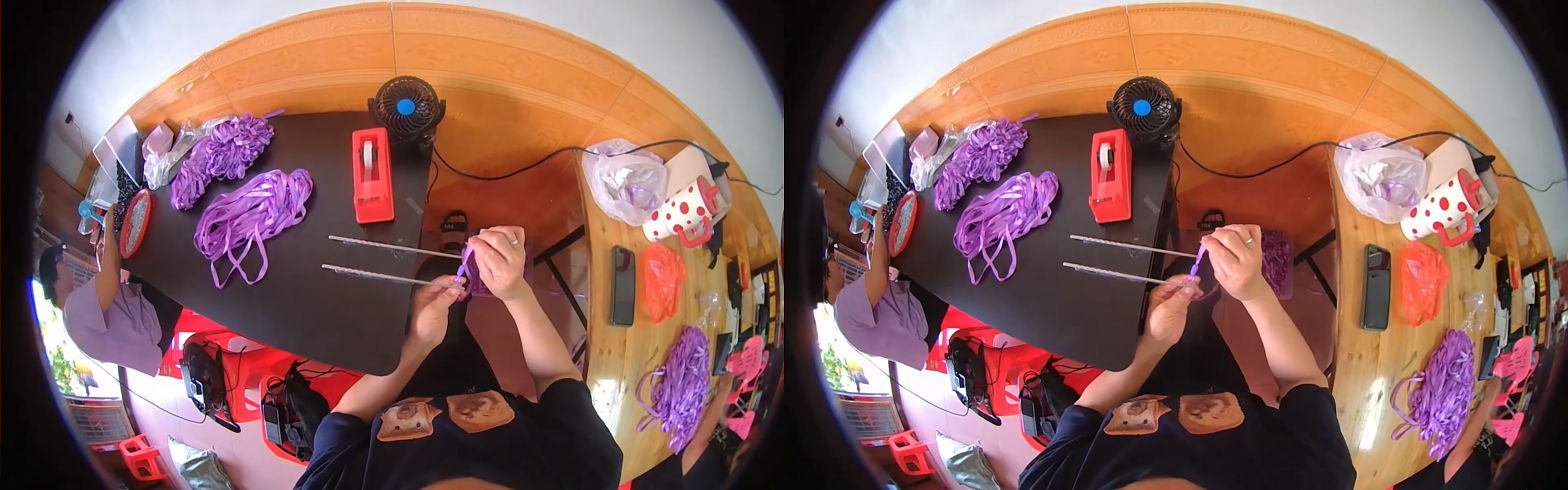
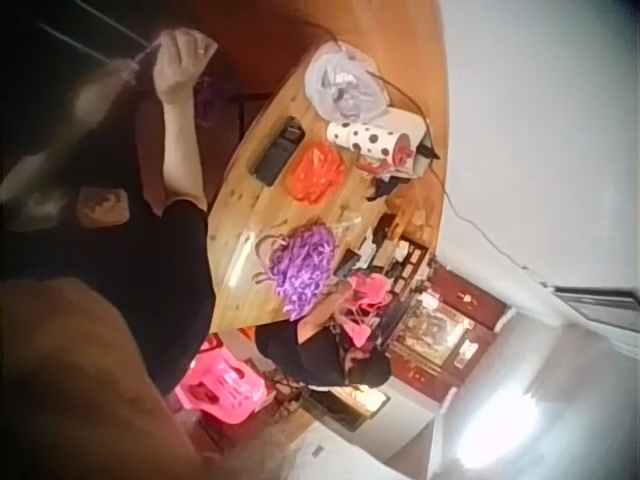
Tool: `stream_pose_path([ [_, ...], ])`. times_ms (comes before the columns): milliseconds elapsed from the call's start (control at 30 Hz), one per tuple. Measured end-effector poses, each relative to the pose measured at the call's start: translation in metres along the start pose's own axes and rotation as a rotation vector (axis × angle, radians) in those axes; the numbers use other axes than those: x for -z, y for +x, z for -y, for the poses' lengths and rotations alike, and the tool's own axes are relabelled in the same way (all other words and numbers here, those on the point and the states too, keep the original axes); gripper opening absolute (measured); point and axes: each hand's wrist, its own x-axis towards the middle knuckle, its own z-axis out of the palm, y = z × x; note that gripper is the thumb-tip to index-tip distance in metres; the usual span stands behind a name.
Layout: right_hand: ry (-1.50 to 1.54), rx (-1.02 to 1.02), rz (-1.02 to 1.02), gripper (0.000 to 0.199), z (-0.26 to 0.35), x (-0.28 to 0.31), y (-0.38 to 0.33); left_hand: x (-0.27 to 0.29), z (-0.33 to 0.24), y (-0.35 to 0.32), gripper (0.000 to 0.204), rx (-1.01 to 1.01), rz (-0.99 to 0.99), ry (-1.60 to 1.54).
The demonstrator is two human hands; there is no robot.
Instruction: Making decorative flowers by wrapping purple ribbon around a pair of metal rods and securing it with tape.
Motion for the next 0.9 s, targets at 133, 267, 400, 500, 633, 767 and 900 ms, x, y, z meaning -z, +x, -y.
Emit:
stream_pose_path([
  [133,0.093,0.011,0.012,0.026,-0.006,-0.018,0.004,0.011,0.009,0.005,0.021,-0.159,-0.066,-0.063],
  [267,0.2,-0.043,0.03,0.026,-0.009,-0.033,0.0,0.011,0.002,0.006,0.017,-0.124,-0.193,0.062],
  [400,0.29,-0.152,0.029,0.024,-0.003,-0.048,-0.005,0.005,-0.003,0.009,0.015,-0.159,-0.281,0.13],
  [500,0.324,-0.213,0.012,0.024,0.0,-0.056,-0.014,0.01,0.002,0.009,0.016,-0.164,-0.348,0.161],
  [633,0.421,-0.376,0.121,0.016,0.008,-0.061,-0.03,0.009,0.005,0.0,0.013,-0.116,-0.292,0.089],
  [767,0.648,-0.549,0.102,0.008,0.012,-0.073,-0.053,-0.005,0.005,-0.024,0.009,-0.03,-0.326,0.082],
  [900,0.734,-0.786,0.114,0.008,0.023,-0.069,-0.059,-0.009,0.003,-0.059,0.011,0.07,-0.36,0.19],
])
